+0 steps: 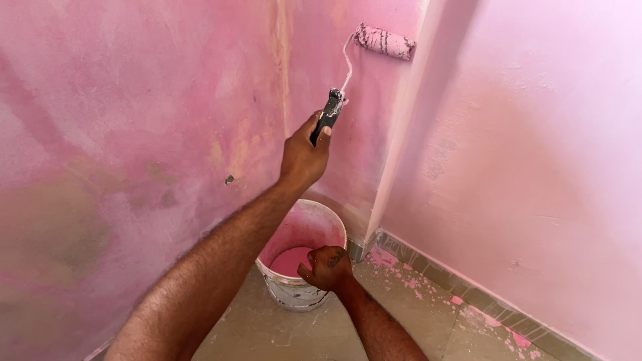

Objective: The person sits on the floor in a room corner and paints the wall with pink paint using a small paint roller. They repeatedly dip the roller into a bucket of pink paint, roll the paint onto the wall near the corner, and reposition the bucket while coating the lower wall area.

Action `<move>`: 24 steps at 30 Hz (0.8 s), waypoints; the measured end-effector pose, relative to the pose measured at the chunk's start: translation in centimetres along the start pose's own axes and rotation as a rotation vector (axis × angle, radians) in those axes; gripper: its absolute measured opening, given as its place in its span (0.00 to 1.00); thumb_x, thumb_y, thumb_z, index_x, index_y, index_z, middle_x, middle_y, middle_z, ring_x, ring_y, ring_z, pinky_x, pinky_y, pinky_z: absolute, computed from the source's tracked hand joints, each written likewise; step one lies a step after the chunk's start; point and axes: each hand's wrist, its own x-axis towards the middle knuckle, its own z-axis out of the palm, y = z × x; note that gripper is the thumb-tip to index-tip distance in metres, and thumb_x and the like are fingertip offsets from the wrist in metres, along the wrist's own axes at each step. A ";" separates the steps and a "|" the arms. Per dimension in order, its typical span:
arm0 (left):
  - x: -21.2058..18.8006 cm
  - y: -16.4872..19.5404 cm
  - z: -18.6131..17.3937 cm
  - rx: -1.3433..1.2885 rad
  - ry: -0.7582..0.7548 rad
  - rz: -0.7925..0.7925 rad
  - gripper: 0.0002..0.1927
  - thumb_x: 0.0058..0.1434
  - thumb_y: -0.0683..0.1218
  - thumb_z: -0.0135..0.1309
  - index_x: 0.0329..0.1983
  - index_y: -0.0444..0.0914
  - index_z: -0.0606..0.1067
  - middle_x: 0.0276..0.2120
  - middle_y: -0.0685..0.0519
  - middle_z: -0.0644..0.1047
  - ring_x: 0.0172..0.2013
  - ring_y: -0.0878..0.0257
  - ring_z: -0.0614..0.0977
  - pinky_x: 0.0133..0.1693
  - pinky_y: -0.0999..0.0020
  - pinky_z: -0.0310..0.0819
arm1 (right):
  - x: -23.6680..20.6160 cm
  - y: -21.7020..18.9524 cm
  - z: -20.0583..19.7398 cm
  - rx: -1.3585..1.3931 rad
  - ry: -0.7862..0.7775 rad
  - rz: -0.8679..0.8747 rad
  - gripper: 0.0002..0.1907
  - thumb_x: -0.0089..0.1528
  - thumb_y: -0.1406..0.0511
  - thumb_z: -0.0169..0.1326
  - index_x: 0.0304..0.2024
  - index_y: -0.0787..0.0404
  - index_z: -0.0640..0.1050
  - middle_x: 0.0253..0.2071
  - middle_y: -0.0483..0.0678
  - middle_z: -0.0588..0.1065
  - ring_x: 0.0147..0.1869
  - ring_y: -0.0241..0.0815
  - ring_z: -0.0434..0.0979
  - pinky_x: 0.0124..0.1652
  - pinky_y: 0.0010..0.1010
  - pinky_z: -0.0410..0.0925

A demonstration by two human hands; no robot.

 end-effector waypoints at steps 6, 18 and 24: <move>3.7 1.7 0.5 0.009 -0.050 -0.120 0.23 0.69 0.50 0.45 0.68 0.47 0.70 0.36 0.46 0.81 0.36 0.56 0.82 0.43 0.60 0.76 | 0.2 0.1 -0.1 0.004 -0.020 0.018 0.23 0.58 0.49 0.55 0.22 0.61 0.78 0.25 0.55 0.77 0.32 0.57 0.79 0.37 0.50 0.71; 17.8 12.5 1.1 0.116 0.142 -0.119 0.21 0.67 0.57 0.47 0.47 0.37 0.79 0.38 0.46 0.86 0.39 0.52 0.87 0.45 0.55 0.80 | 0.0 0.8 -0.9 0.051 0.016 -0.014 0.22 0.57 0.49 0.56 0.22 0.61 0.79 0.23 0.56 0.77 0.33 0.57 0.79 0.39 0.50 0.71; 19.8 13.9 0.4 0.340 0.117 -0.058 0.17 0.71 0.52 0.44 0.50 0.38 0.78 0.40 0.44 0.83 0.41 0.51 0.86 0.44 0.55 0.81 | 0.0 0.6 -1.5 0.026 -0.023 0.003 0.23 0.58 0.49 0.55 0.21 0.61 0.78 0.23 0.55 0.76 0.33 0.56 0.79 0.39 0.49 0.72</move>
